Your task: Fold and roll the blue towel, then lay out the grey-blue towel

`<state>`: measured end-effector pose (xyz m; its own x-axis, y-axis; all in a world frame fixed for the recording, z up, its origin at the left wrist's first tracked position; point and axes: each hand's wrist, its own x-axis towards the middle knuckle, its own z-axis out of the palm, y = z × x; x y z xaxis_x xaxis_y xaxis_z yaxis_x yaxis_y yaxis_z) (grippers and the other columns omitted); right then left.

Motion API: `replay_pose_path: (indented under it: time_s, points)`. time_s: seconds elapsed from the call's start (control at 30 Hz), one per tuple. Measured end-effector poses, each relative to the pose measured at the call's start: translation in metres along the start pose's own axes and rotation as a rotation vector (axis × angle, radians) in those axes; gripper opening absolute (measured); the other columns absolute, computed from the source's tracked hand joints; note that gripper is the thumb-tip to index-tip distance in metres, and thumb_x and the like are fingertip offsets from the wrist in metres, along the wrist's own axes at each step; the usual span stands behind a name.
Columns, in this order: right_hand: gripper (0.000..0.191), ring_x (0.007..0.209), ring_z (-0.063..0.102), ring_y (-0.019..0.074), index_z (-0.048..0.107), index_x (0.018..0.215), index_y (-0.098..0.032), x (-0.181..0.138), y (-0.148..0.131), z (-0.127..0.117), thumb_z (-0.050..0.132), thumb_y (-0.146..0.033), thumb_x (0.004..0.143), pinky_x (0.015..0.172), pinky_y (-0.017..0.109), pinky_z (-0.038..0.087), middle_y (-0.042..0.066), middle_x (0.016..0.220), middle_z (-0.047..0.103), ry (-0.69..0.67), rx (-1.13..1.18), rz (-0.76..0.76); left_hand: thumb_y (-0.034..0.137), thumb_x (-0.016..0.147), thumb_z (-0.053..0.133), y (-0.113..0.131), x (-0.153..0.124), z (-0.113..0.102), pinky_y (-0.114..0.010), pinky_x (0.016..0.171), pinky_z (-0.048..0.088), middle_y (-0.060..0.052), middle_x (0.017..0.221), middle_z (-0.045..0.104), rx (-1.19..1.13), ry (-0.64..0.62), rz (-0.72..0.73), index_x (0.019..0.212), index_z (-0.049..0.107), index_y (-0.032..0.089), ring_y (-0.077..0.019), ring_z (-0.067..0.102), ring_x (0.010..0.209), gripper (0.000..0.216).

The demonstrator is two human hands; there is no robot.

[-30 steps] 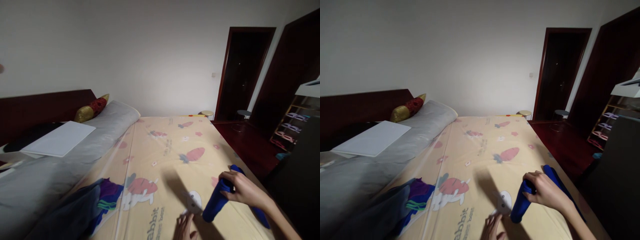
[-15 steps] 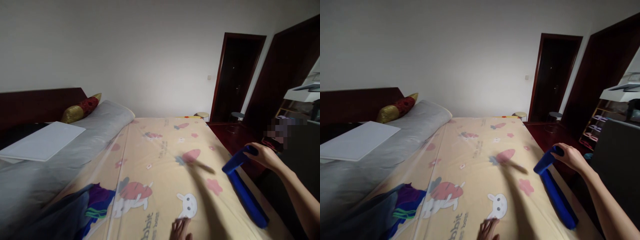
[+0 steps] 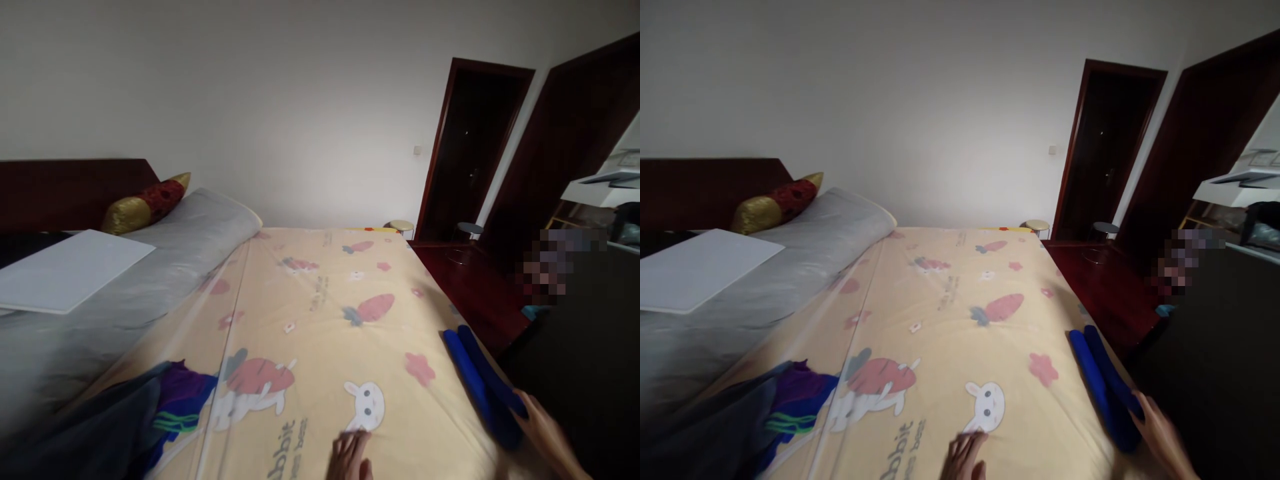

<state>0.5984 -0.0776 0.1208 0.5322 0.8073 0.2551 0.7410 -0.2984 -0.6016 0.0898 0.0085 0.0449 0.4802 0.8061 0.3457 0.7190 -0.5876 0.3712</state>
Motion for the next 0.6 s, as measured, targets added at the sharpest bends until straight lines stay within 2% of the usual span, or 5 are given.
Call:
replay_pose_path:
  time_s: [0.17,0.37,0.47,0.6]
  points:
    - [0.038,0.098,0.067,0.0403,0.06,0.088,-0.039,-0.016,0.016,0.006,0.051,-0.058,0.056,0.089,0.056,0.051,0.002,0.089,0.073,0.02,0.1,0.132,0.011,0.067,0.057,0.002,0.001,-0.006,-0.035,0.092,0.05,0.001,0.115,0.069,0.019,0.027,0.037,0.125,0.055,0.034,-0.0231,0.062,0.104,0.062]
    - [0.037,0.108,0.062,0.0407,0.066,0.08,-0.04,-0.037,0.036,0.009,0.057,-0.052,0.047,0.099,0.054,0.046,0.003,0.092,0.075,-0.032,0.131,0.135,0.009,0.068,0.055,0.002,0.002,-0.009,-0.034,0.09,0.051,0.0,0.115,0.069,0.032,0.03,0.058,0.124,0.055,0.031,-0.0231,0.062,0.103,0.061]
    - [0.039,0.109,0.062,0.0398,0.066,0.084,-0.038,-0.035,0.038,0.009,0.054,-0.058,0.052,0.101,0.053,0.045,0.003,0.092,0.074,-0.019,0.088,0.158,0.009,0.065,0.055,0.005,0.002,-0.009,-0.035,0.089,0.052,-0.001,0.114,0.069,0.02,0.014,0.035,0.121,0.056,0.032,-0.0237,0.063,0.102,0.06]
    - [0.055,0.109,0.063,0.0366,0.063,0.106,-0.035,-0.018,0.005,0.012,0.039,-0.063,0.065,0.098,0.051,0.048,0.004,0.101,0.073,0.022,-0.037,0.143,0.01,0.067,0.054,0.006,0.003,-0.012,-0.034,0.086,0.053,-0.001,0.111,0.07,-0.043,-0.009,0.028,0.12,0.058,0.033,-0.0227,0.064,0.101,0.058]
